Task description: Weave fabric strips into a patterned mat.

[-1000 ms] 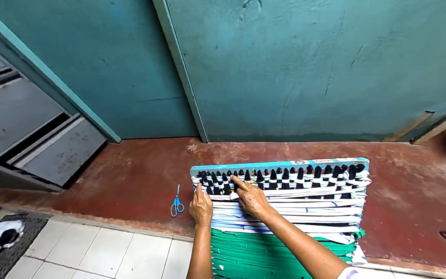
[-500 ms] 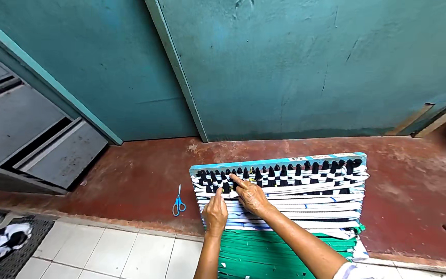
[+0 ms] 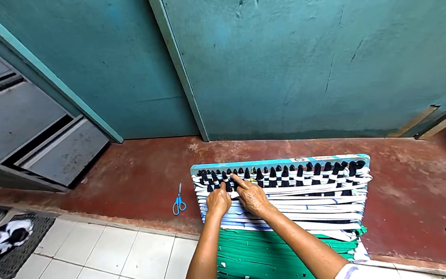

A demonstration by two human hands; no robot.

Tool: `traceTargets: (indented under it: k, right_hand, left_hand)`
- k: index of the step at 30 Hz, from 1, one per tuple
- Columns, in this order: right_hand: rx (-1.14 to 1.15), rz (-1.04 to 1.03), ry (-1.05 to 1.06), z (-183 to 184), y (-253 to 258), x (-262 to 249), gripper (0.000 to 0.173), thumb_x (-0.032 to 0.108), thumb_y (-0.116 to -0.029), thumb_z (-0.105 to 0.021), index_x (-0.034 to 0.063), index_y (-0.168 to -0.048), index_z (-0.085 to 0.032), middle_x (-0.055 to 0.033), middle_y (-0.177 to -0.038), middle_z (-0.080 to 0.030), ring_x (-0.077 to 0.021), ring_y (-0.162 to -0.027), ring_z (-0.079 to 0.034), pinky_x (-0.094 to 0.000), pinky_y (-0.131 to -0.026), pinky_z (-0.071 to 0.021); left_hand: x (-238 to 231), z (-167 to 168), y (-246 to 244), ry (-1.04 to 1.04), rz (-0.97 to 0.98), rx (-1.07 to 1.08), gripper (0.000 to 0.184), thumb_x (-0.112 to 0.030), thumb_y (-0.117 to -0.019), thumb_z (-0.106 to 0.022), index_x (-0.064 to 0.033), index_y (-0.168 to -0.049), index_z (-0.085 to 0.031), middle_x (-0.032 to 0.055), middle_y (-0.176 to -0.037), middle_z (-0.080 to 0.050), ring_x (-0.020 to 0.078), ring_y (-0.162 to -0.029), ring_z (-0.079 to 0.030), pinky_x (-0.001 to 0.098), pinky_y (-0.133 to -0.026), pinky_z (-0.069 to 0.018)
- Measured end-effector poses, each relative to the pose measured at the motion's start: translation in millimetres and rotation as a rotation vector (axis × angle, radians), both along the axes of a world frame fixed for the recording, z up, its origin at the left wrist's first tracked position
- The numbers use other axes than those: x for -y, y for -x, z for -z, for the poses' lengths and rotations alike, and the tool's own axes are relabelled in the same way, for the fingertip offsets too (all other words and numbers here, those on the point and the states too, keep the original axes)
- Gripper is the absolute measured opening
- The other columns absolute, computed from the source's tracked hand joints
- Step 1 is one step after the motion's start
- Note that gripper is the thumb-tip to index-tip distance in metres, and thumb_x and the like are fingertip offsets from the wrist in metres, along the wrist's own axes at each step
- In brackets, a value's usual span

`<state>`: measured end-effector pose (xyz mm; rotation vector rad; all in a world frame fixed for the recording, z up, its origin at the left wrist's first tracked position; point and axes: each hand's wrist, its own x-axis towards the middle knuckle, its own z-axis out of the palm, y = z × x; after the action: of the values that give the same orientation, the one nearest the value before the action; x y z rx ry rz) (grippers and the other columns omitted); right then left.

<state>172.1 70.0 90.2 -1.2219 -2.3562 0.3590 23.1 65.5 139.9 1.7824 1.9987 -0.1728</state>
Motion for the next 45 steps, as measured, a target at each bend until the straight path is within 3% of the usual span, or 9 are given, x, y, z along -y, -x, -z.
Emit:
traceTargets:
  k: [5, 11, 17, 24, 26, 31, 35, 38, 45]
  right_hand:
    - [0.020, -0.002, 0.031, -2.7, -1.8, -0.4, 0.018, 0.001, -0.0955, -0.057, -0.0058, -0.097, -0.073, -0.0081, -0.160, -0.045, -0.0346, -0.108, -0.070, -0.0469, -0.083, -0.0574]
    - [-0.008, -0.013, -0.008, -0.7, -1.0, 1.4, 0.017, 0.000, -0.0938, -0.058, -0.0063, -0.095, -0.073, -0.0105, -0.158, -0.048, -0.0353, -0.106, -0.070, -0.0481, -0.082, -0.0577]
    - [-0.002, -0.020, 0.035, -5.2, -4.2, 1.5, 0.018, 0.000, -0.0952, -0.056, -0.0064, -0.096, -0.073, -0.0101, -0.160, -0.046, -0.0345, -0.108, -0.070, -0.0474, -0.084, -0.0569]
    - [0.024, -0.025, 0.053, -6.8, -4.7, 2.8, 0.019, 0.001, -0.0959, -0.055, -0.0063, -0.100, -0.073, -0.0092, -0.161, -0.044, -0.0344, -0.111, -0.069, -0.0471, -0.086, -0.0565]
    - [0.027, -0.023, 0.077, -7.8, -6.2, 3.0, 0.021, 0.001, -0.0968, -0.054, -0.0061, -0.102, -0.073, -0.0083, -0.162, -0.042, -0.0343, -0.113, -0.068, -0.0472, -0.088, -0.0558]
    - [0.003, -0.033, 0.102, -7.5, -5.8, 3.2, 0.024, 0.001, -0.0981, -0.052, -0.0062, -0.106, -0.072, -0.0094, -0.163, -0.041, -0.0360, -0.114, -0.067, -0.0494, -0.090, -0.0549]
    - [-0.073, -0.097, 0.168, -12.8, -14.6, 3.9, 0.022, 0.003, -0.0985, -0.054, -0.0067, -0.108, -0.071, -0.0120, -0.163, -0.040, -0.0367, -0.122, -0.063, -0.0524, -0.095, -0.0526]
    - [-0.308, -0.196, 0.122, -13.5, -24.2, 18.5, 0.016, 0.000, -0.0957, -0.058, -0.0092, -0.100, -0.071, -0.0205, -0.152, -0.052, -0.0383, -0.121, -0.065, -0.0537, -0.095, -0.0544]
    - [-0.681, -0.225, 0.075, 3.8, -48.2, 72.2, 0.024, -0.001, -0.0972, -0.048, -0.0156, -0.105, -0.066, -0.0296, -0.104, -0.068, -0.0388, -0.100, -0.069, -0.0497, -0.090, -0.0549]
  left_hand:
    - [-6.1, 2.0, 3.2, -0.011, -0.004, 0.108, 0.041, -0.019, -0.1055, -0.046, 0.0014, -0.140, -0.053, 0.0257, -0.125, -0.064, 0.0404, -0.121, -0.062, 0.0578, -0.100, -0.0480]
    - [14.8, 37.1, 14.2, -0.433, -0.083, 0.368, 0.038, -0.008, -0.1052, -0.045, 0.0040, -0.138, -0.060, 0.0268, -0.101, -0.073, 0.0430, -0.093, -0.072, 0.0577, -0.089, -0.0533]
    - [12.6, 24.4, -0.1, -0.486, -0.054, 0.112, 0.032, -0.012, -0.1062, -0.046, 0.0039, -0.124, -0.068, 0.0270, -0.100, -0.073, 0.0461, -0.097, -0.072, 0.0605, -0.085, -0.0533]
    - [2.5, -16.9, 11.7, -0.128, 0.147, -0.145, 0.035, -0.016, -0.1081, -0.040, -0.0063, -0.133, -0.063, 0.0245, -0.113, -0.071, 0.0436, -0.111, -0.067, 0.0590, -0.091, -0.0502]
    - [5.2, -7.2, 13.4, -0.264, 0.138, -0.094, 0.033, -0.014, -0.1063, -0.044, -0.0049, -0.127, -0.067, 0.0247, -0.107, -0.072, 0.0446, -0.105, -0.069, 0.0600, -0.087, -0.0512]
    - [13.8, 51.7, 16.5, -1.015, 0.089, 0.092, 0.022, -0.001, -0.0924, -0.058, 0.0034, -0.102, -0.077, 0.0222, -0.080, -0.074, 0.0430, -0.068, -0.073, 0.0600, -0.059, -0.0549]
    - [13.2, 64.4, 4.6, -1.111, -0.004, 0.089, 0.022, -0.002, -0.0948, -0.057, 0.0068, -0.105, -0.074, 0.0254, -0.082, -0.073, 0.0460, -0.067, -0.072, 0.0617, -0.056, -0.0533]
    - [16.6, 61.9, -0.1, -1.191, 0.043, 0.158, 0.030, -0.006, -0.0939, -0.052, 0.0110, -0.112, -0.070, 0.0252, -0.077, -0.071, 0.0445, -0.062, -0.070, 0.0592, -0.054, -0.0520]
    - [34.8, 81.1, -39.6, -1.122, 0.278, 0.503, 0.028, -0.011, -0.0939, -0.053, 0.0081, -0.095, -0.074, 0.0209, -0.086, -0.075, 0.0331, -0.074, -0.075, 0.0473, -0.066, -0.0603]
